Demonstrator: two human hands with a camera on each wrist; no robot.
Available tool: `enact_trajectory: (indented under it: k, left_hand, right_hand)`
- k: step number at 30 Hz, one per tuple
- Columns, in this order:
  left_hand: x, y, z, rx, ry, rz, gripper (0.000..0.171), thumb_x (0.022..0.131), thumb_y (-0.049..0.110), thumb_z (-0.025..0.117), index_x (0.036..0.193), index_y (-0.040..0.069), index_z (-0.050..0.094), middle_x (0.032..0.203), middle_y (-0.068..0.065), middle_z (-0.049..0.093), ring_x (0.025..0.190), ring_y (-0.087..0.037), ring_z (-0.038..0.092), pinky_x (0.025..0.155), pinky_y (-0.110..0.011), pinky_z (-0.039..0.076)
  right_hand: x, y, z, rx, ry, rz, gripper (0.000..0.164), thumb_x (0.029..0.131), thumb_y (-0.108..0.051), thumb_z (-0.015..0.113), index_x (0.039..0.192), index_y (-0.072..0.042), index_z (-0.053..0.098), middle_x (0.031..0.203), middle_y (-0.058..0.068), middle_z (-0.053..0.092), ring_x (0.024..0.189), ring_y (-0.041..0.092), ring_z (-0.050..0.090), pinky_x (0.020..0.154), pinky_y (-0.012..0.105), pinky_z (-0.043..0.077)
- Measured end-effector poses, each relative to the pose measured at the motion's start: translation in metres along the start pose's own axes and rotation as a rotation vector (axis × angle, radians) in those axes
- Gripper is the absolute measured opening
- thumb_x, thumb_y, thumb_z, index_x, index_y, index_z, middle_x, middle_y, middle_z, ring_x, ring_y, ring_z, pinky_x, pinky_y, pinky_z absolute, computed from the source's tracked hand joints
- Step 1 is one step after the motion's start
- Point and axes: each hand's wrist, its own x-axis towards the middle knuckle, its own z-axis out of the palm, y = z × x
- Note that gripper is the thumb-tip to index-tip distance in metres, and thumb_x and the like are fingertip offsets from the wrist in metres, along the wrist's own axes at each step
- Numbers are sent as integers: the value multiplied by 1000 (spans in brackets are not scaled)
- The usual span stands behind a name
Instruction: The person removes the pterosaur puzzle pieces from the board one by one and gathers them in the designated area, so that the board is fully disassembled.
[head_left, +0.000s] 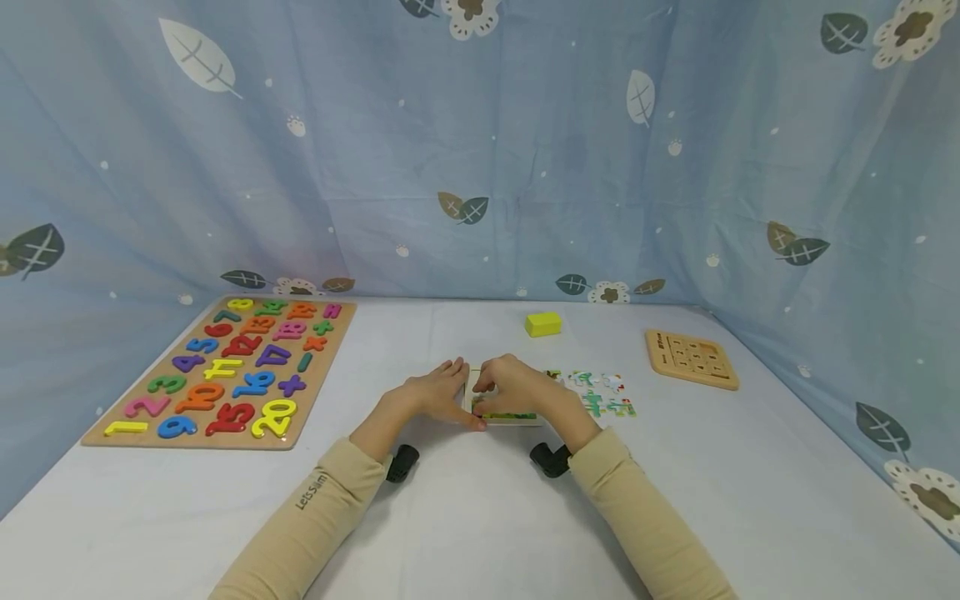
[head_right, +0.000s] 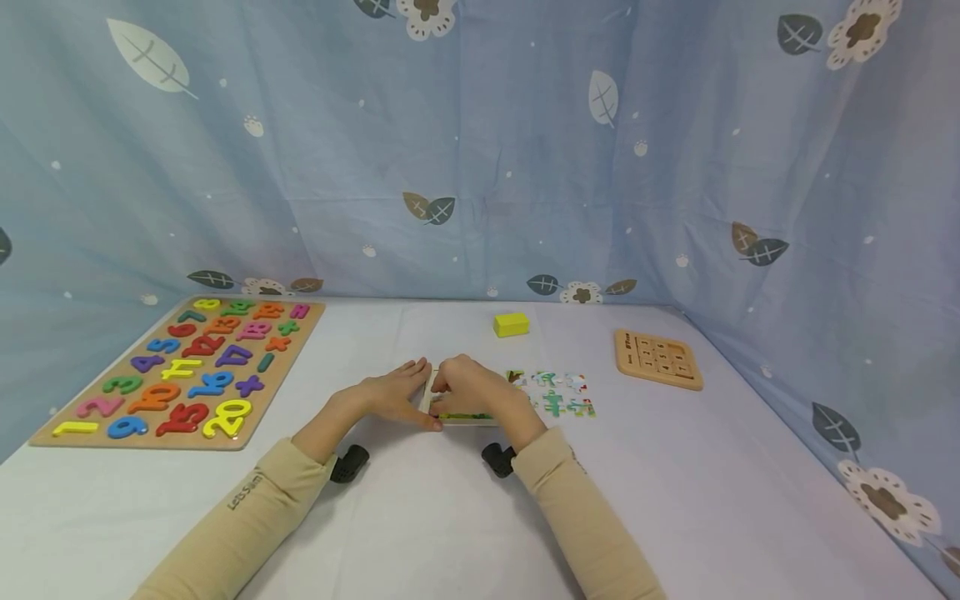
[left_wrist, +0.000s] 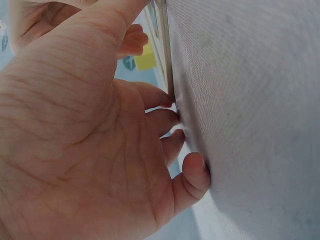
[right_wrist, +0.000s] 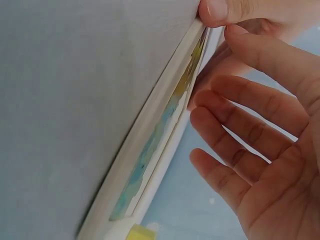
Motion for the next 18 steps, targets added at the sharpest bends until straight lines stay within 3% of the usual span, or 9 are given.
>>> enact_trajectory:
  k: [6,11,18]
  left_hand:
    - [0,0,0,5,3,4,110,80,62,66,155,4,10,163,-12,6,151,-29,7,111,-64,24]
    - [0,0,0,0,1,3,110,80,61,67,155,4,10,163,-13,6,151,-29,7,111,-63,23]
    - [0,0,0,7,0,5,110,80,61,66,155,4,10,163,-13,6,151,-29,7,109,-65,24]
  right_hand:
    - [3,-2,2,5,-8,-1,22,83,-16,75,100,-2,75,93,7,71,84,15,62,75,23,51]
    - [4,-3,3,-4,-40,-21,17,83,-10,74,97,-1,76,85,5,68,71,8,50,64,17,42]
    - [3,-1,5,-35,-49,-3,23,84,-12,73,104,0,74,94,8,64,73,7,51,66,17,44]
